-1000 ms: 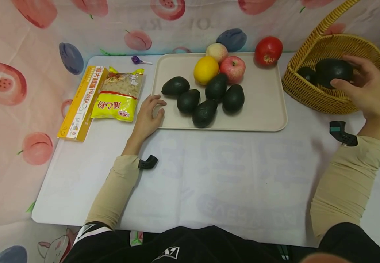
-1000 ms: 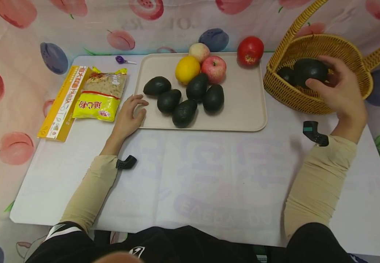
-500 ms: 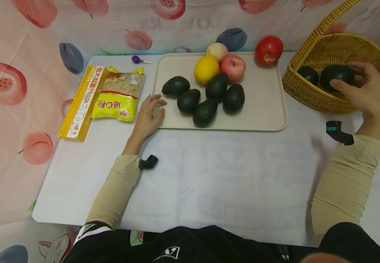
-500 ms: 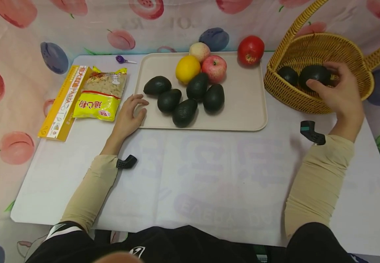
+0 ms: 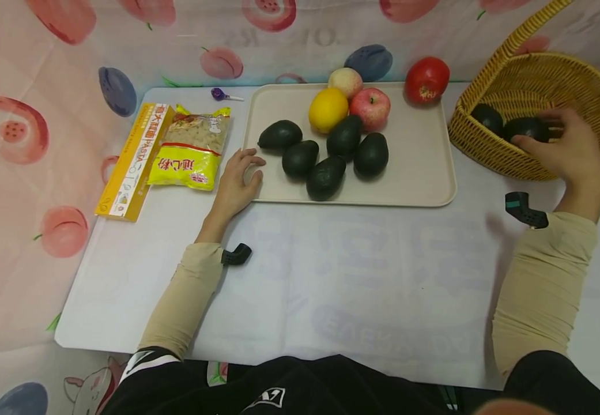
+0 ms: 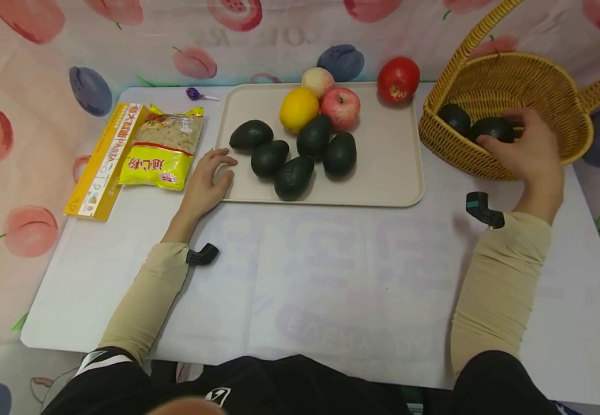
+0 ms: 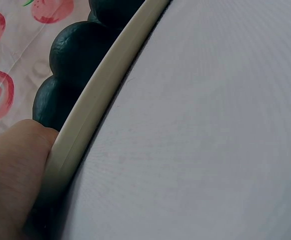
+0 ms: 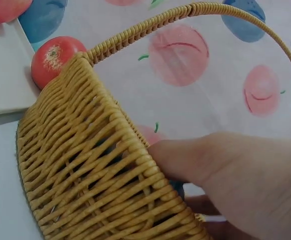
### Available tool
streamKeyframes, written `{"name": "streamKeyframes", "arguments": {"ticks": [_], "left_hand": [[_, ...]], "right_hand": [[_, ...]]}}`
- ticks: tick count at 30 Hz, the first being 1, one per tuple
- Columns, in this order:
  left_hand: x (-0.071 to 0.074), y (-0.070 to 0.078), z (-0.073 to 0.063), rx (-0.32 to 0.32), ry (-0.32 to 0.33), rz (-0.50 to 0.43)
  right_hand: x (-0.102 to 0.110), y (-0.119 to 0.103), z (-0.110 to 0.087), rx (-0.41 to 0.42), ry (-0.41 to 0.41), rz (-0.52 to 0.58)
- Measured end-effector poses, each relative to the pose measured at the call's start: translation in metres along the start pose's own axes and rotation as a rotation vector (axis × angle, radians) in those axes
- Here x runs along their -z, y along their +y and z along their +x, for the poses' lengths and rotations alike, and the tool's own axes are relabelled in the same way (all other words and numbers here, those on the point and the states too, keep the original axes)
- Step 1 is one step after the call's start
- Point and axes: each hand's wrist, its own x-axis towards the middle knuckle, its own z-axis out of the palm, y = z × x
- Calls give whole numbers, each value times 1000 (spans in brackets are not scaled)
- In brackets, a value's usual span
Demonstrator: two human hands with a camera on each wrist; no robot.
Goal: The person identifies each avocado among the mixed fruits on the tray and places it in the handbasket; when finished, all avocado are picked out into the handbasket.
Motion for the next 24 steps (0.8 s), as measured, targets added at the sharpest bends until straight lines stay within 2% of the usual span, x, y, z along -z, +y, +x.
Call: {"name": "streamKeyframes", "arguments": {"ticks": [6, 11, 14, 20, 24], "left_hand": [[0, 0, 1, 2, -2, 1], [0, 0, 0, 9, 0, 3], [0, -1, 0, 6, 2, 5], [1, 1, 1, 6, -2, 1], [1, 1, 0, 13, -5, 4]], "right_hand": [[4, 0, 1, 26, -105, -67], [5, 0, 0, 51, -139, -97], [4, 0, 1, 60, -124, -84], [3, -2, 0, 16, -62, -27], [3, -2, -1, 17, -31, 3]]}}
